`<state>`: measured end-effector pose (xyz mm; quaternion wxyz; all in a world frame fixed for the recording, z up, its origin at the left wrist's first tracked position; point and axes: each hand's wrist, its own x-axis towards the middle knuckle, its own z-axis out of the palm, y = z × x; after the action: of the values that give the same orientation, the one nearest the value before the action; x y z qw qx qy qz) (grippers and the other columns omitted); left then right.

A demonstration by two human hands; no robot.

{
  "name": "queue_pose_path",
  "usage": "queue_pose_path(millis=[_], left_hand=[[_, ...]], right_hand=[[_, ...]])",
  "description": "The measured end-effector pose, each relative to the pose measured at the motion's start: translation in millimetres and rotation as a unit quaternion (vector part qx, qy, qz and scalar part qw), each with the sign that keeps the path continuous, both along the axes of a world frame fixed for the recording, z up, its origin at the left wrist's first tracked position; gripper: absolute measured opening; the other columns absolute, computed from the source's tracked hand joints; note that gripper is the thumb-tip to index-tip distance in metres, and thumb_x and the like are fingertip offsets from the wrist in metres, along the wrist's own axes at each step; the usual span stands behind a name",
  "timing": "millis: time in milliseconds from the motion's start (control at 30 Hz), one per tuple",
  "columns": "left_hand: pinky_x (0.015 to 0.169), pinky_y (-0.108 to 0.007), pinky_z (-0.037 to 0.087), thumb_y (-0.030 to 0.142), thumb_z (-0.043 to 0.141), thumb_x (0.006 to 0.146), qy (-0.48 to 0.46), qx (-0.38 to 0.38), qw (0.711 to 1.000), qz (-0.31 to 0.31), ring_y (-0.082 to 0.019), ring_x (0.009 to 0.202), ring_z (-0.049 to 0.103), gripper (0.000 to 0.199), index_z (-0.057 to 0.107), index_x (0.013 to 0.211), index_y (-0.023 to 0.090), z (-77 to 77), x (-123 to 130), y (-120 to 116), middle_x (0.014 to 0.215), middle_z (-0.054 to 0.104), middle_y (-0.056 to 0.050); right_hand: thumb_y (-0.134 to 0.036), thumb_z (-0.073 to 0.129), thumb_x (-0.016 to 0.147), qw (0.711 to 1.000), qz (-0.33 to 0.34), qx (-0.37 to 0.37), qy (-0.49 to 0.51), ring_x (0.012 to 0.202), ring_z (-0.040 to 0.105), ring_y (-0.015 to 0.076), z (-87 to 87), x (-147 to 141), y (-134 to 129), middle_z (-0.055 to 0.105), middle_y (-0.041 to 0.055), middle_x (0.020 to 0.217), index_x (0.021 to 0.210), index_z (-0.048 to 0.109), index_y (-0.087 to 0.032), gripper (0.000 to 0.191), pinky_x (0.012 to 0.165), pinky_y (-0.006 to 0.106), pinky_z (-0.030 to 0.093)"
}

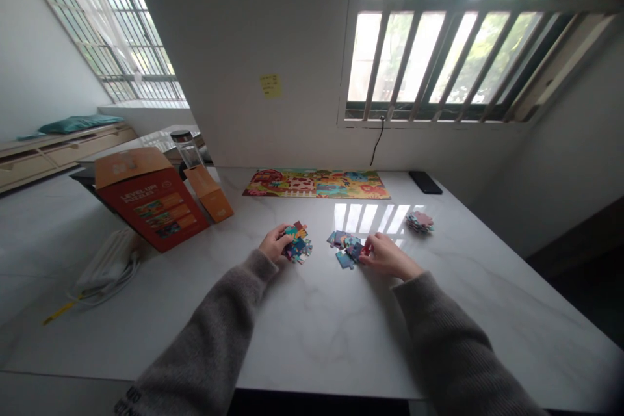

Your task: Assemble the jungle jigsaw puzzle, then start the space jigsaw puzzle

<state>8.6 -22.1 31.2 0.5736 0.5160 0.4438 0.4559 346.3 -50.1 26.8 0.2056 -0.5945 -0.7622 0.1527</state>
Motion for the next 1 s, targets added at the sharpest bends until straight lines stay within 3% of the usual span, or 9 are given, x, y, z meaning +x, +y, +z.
queue_pose_path(millis=[100,200,400,533,633,700,767,933,1000], left_hand=[[0.04,-0.024,0.05,0.041,0.073,0.067,-0.034,-0.042,0.997,-0.059,-0.023,0.062,0.072,0.054,0.051,0.11,0.018,1.2,11,-10,0.088,0.072,-0.008],[0.039,-0.024,0.051,0.044,0.076,0.067,-0.03,-0.039,0.997,-0.064,-0.025,0.063,0.073,0.058,0.049,0.111,0.018,-1.7,17,-14,0.082,0.071,-0.006],[0.038,-0.025,0.053,0.048,0.079,0.067,-0.021,-0.017,0.998,-0.063,-0.023,0.059,0.072,0.063,0.051,0.113,0.016,-8.1,18,-11,0.085,0.069,-0.006],[0.039,-0.025,0.053,0.048,0.078,0.069,-0.01,0.009,0.995,-0.096,-0.023,0.059,0.072,0.059,0.053,0.111,0.015,-4.6,20,-17,0.081,0.068,-0.005],[0.04,-0.027,0.055,0.049,0.077,0.072,-0.009,0.018,0.991,-0.134,-0.02,0.055,0.069,0.055,0.056,0.108,0.014,-2.3,23,-23,0.077,0.067,-0.004],[0.043,-0.028,0.057,0.048,0.078,0.073,-0.009,0.016,0.986,-0.167,-0.019,0.055,0.068,0.052,0.059,0.107,0.014,-3.7,26,-27,0.076,0.067,-0.004],[0.045,-0.028,0.057,0.047,0.079,0.073,-0.007,0.009,0.982,-0.189,-0.018,0.056,0.068,0.051,0.062,0.106,0.013,-7.4,30,-29,0.077,0.068,-0.005],[0.047,-0.025,0.057,0.043,0.087,0.065,-0.098,-0.038,0.985,-0.137,-0.017,0.062,0.068,0.053,0.065,0.102,0.012,-15.8,37,-26,0.091,0.072,-0.01],[0.05,-0.026,0.059,0.041,0.089,0.062,-0.144,-0.056,0.982,-0.105,-0.018,0.068,0.07,0.055,0.065,0.102,0.012,-15.4,37,-23,0.099,0.072,-0.012]], right_hand=[[-0.034,0.067,0.08,0.995,0.007,-0.069,0.072,0.067,0.055,0.0165,5.1,4,0,0.065,0.0027,0.073,0.075,0.06,-0.02,0.016,0.061,0.027,0.04],[-0.04,0.057,0.087,0.975,0.051,-0.12,0.179,0.063,0.056,0.0151,13.8,0,-2,0.069,0.002,0.072,0.078,0.06,-0.019,0.023,0.057,0.026,0.041],[-0.043,0.054,0.092,0.96,0.072,-0.057,0.264,0.069,0.064,0.0174,9.8,-58,-13,0.074,0.0042,0.079,0.083,0.062,-0.02,0.026,0.062,0.029,0.047],[-0.036,0.057,0.091,0.975,0.08,-0.019,0.208,0.061,0.058,0.0159,2.2,-83,-18,0.068,0.0024,0.069,0.075,0.064,-0.021,0.023,0.061,0.029,0.045],[-0.039,0.053,0.094,0.969,0.059,0.036,0.237,0.066,0.058,0.0168,4.0,-87,-20,0.066,0.0024,0.075,0.095,0.067,-0.022,0.022,0.064,0.03,0.046],[-0.044,0.051,0.095,0.949,0.074,0.011,0.307,0.067,0.06,0.0165,7.0,-91,-22,0.066,0.0019,0.082,0.118,0.061,-0.022,0.033,0.063,0.029,0.048],[-0.046,0.055,0.093,0.932,0.101,-0.024,0.348,0.066,0.06,0.0159,9.4,-95,-24,0.065,0.0011,0.083,0.124,0.057,-0.022,0.039,0.061,0.029,0.049],[-0.043,0.055,0.092,0.914,0.007,0.009,0.406,0.079,0.064,0.0196,9.1,-92,-17,0.07,0.0062,0.091,0.113,0.064,-0.019,0.033,0.073,0.032,0.051],[-0.039,0.054,0.092,0.929,-0.009,0.01,0.369,0.082,0.064,0.0209,5.9,-87,-15,0.072,0.0078,0.095,0.111,0.067,-0.019,0.03,0.076,0.035,0.051]])
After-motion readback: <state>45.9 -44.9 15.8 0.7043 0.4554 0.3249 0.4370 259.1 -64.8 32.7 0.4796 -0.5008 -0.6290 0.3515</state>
